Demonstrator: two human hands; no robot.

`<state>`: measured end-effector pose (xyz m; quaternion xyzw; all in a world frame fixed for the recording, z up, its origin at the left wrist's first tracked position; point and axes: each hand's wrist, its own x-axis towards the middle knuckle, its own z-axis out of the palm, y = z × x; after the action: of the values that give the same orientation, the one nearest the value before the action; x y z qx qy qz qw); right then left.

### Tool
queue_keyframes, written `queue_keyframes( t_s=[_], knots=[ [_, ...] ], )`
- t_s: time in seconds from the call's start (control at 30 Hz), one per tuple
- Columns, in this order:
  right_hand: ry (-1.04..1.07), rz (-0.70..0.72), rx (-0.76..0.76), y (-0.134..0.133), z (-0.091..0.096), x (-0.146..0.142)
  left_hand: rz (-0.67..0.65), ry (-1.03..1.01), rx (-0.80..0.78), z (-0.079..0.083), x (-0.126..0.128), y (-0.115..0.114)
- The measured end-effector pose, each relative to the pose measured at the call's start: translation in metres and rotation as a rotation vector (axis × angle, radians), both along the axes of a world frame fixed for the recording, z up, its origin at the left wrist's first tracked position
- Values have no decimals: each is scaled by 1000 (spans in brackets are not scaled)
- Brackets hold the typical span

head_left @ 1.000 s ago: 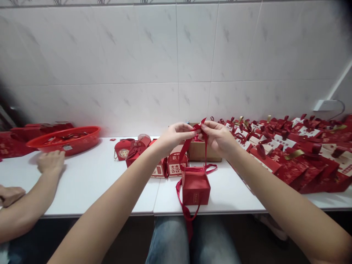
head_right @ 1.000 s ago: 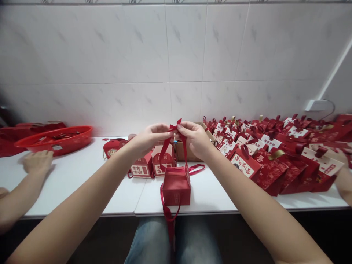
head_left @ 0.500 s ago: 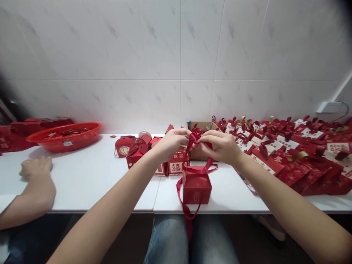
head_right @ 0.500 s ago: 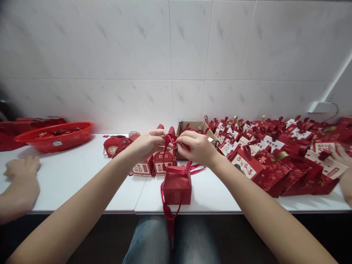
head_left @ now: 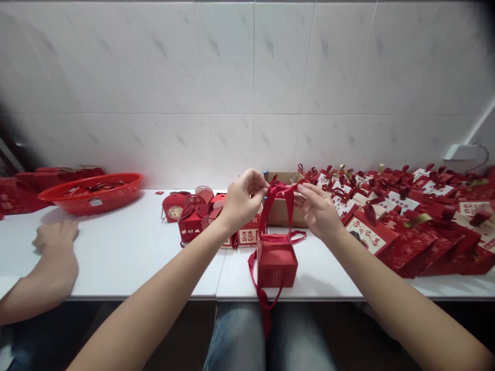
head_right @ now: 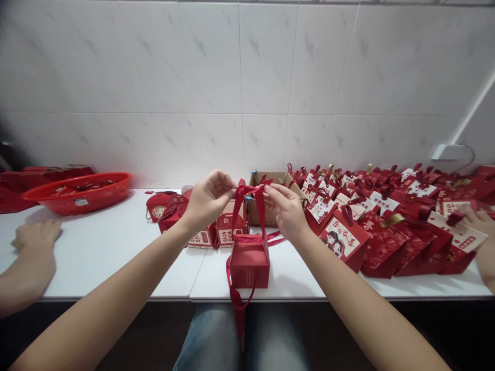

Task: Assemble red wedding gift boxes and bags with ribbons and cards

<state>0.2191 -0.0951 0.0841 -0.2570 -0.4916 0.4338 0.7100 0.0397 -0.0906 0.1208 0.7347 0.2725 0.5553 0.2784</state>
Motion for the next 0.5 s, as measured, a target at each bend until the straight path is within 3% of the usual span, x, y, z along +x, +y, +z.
queue_keyframes(
  t_s=[0.13,0.27,0.37,0.5],
  knots=[
    [159,125,-130,-7,-7,11,200,132,209,3,-14,-6],
    [152,114,-231,-18,-31,32,343,259,238,-6,-45,-11],
    [144,30,-297,-26,-59,59,433,303,101,-31,-81,-11],
    [141,-37,-394,-44,-98,99,475,353,-68,-82,-125,-13]
  ],
)
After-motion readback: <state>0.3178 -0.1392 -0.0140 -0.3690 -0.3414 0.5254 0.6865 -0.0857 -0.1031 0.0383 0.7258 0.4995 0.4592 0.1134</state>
